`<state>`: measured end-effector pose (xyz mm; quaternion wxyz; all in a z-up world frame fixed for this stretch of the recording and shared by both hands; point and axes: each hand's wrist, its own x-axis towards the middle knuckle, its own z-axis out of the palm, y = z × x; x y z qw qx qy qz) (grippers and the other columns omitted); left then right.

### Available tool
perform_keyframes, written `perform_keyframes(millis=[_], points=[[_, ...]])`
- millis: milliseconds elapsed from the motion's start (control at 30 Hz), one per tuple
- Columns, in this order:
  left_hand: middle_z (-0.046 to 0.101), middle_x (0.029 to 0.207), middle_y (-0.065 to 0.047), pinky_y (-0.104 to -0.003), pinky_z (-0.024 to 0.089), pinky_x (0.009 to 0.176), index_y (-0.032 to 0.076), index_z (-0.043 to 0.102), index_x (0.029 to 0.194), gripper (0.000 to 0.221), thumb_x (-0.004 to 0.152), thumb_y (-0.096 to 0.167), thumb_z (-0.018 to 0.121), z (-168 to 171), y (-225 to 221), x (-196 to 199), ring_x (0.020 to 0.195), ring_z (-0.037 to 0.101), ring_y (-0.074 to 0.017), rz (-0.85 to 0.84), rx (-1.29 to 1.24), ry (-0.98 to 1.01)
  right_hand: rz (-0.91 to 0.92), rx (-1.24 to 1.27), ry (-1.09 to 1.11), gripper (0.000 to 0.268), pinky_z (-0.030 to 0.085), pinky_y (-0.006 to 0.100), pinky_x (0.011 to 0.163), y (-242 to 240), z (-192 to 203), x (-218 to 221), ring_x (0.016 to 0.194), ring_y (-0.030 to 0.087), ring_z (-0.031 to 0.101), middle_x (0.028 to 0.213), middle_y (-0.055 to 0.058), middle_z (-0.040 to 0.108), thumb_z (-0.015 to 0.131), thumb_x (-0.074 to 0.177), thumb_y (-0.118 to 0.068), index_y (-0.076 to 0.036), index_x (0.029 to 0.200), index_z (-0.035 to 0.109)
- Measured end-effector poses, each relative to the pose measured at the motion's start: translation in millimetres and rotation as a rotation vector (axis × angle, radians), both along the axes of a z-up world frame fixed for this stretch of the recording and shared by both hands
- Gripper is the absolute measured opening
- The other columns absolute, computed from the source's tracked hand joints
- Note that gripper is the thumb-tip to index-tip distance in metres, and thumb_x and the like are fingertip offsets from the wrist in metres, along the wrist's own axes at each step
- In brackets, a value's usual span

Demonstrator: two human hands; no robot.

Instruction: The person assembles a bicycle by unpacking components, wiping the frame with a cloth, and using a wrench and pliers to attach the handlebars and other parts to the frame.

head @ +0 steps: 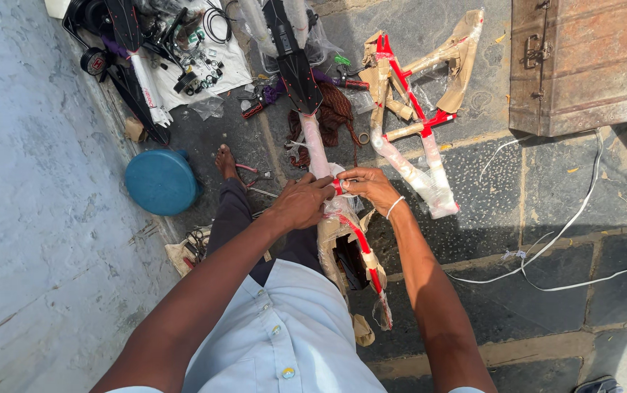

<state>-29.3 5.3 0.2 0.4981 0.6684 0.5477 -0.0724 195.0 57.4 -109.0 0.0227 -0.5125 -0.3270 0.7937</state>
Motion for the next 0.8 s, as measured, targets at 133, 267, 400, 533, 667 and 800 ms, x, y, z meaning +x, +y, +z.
perform_keyframes(millis=[133, 267, 400, 533, 667, 800], points=[[0.047, 0.155, -0.001, -0.057, 0.045, 0.098, 0.014, 0.066, 0.122, 0.041, 0.082, 0.012, 0.070, -2.0, 0.4, -0.1, 0.130, 0.049, -0.0283, 0.018, 0.017, -0.007, 0.059, 0.016, -0.086, 0.034, 0.059, 0.030, 0.075, 2.8, -4.1, 1.0, 0.089, 0.017, 0.071, 0.103, 0.013, 0.074, 0.079, 0.088, -0.015, 0.002, 0.116, 0.072], [0.049, 0.152, 0.001, -0.055, 0.045, 0.100, 0.016, 0.066, 0.124, 0.041, 0.083, 0.014, 0.070, 0.0, -2.6, 0.3, 0.130, 0.050, -0.0271, 0.024, -0.036, -0.004, 0.163, 0.079, -0.131, 0.035, 0.061, 0.032, 0.075, -8.0, -7.9, 2.5, 0.091, 0.020, 0.072, 0.104, 0.015, 0.075, 0.077, 0.090, -0.018, 0.003, 0.118, 0.071], [0.045, 0.155, 0.000, -0.056, 0.043, 0.100, 0.015, 0.067, 0.121, 0.042, 0.080, 0.013, 0.072, -0.5, 0.4, 0.4, 0.130, 0.048, -0.0283, 0.036, -0.026, -0.016, 0.080, 0.190, 0.047, 0.043, 0.058, 0.030, 0.077, -4.6, -14.5, 5.1, 0.093, 0.019, 0.069, 0.106, 0.016, 0.072, 0.077, 0.081, -0.005, 0.006, 0.121, 0.069], [0.047, 0.154, -0.001, -0.057, 0.044, 0.101, 0.014, 0.066, 0.122, 0.041, 0.082, 0.012, 0.071, -1.7, -4.3, -1.2, 0.131, 0.049, -0.0279, 0.013, -0.010, -0.003, 0.101, 0.101, 0.018, 0.036, 0.062, 0.027, 0.072, -3.5, -12.4, 4.8, 0.085, 0.016, 0.072, 0.100, 0.013, 0.073, 0.076, 0.084, -0.013, 0.005, 0.115, 0.068], [0.048, 0.153, 0.000, -0.058, 0.044, 0.101, 0.014, 0.065, 0.123, 0.042, 0.082, 0.010, 0.070, -4.9, 0.4, 1.0, 0.131, 0.048, -0.0279, 0.012, -0.009, -0.010, 0.240, 0.070, -0.221, 0.047, 0.053, 0.028, 0.053, 3.7, -0.2, -6.0, 0.063, 0.016, 0.062, 0.079, 0.011, 0.070, 0.070, 0.095, -0.039, 0.007, 0.094, 0.074], [0.047, 0.152, 0.000, -0.060, 0.043, 0.101, 0.015, 0.065, 0.124, 0.043, 0.081, 0.010, 0.070, -3.9, -2.0, 0.8, 0.131, 0.047, -0.0282, 0.019, -0.007, -0.009, 0.251, 0.105, -0.504, 0.069, 0.044, 0.032, 0.049, -6.2, 7.5, -25.1, 0.056, 0.020, 0.054, 0.068, 0.014, 0.057, 0.063, 0.104, -0.054, 0.011, 0.083, 0.067]])
